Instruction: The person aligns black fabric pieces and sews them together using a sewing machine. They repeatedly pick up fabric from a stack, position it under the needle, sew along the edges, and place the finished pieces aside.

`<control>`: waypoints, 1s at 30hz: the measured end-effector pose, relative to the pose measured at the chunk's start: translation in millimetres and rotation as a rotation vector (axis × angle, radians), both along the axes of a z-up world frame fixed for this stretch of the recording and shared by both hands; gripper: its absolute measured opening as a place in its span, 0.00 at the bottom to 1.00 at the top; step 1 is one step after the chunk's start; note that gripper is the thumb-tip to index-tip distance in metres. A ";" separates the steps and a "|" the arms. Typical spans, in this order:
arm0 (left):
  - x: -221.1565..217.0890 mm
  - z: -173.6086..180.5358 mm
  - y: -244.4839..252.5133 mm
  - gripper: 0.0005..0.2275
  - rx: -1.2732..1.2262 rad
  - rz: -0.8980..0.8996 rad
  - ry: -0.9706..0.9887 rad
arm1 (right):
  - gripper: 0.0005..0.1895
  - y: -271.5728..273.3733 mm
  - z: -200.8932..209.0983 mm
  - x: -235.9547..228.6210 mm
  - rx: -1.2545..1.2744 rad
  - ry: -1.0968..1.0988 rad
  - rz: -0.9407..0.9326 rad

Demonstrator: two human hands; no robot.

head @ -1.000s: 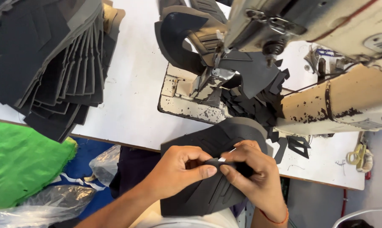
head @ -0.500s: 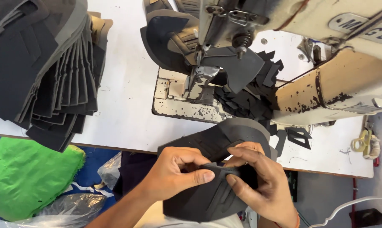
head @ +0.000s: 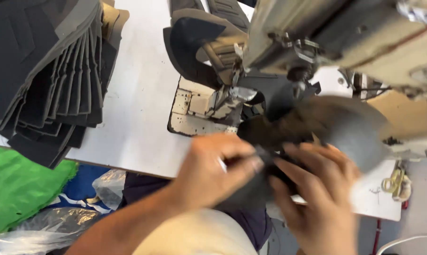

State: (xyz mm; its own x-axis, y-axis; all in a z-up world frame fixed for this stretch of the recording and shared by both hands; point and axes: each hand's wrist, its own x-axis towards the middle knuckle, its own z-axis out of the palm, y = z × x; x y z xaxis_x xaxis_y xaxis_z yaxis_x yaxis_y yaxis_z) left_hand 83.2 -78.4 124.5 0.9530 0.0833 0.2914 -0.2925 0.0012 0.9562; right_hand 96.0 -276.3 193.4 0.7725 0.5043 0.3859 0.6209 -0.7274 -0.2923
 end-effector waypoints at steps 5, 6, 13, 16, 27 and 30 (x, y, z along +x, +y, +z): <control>74.2 -27.0 39.2 0.05 -0.155 0.065 0.300 | 0.23 50.5 -31.1 61.7 -0.141 -0.070 0.063; 85.6 -25.1 44.5 0.05 -0.201 0.078 0.405 | 0.24 55.3 -37.8 71.2 -0.163 -0.076 0.065; 109.8 -22.5 49.0 0.06 -0.172 0.126 0.571 | 0.22 60.0 -47.9 96.0 -0.122 0.011 0.034; 110.5 -21.9 48.1 0.06 -0.253 0.122 0.608 | 0.20 60.9 -44.4 95.6 -0.068 0.034 0.049; 112.4 -35.5 50.6 0.05 -0.426 0.063 0.518 | 0.15 61.5 -40.4 99.9 -0.015 -0.001 0.083; 112.8 -29.5 49.6 0.05 -0.381 0.070 0.516 | 0.15 61.0 -39.0 100.9 -0.004 -0.009 0.094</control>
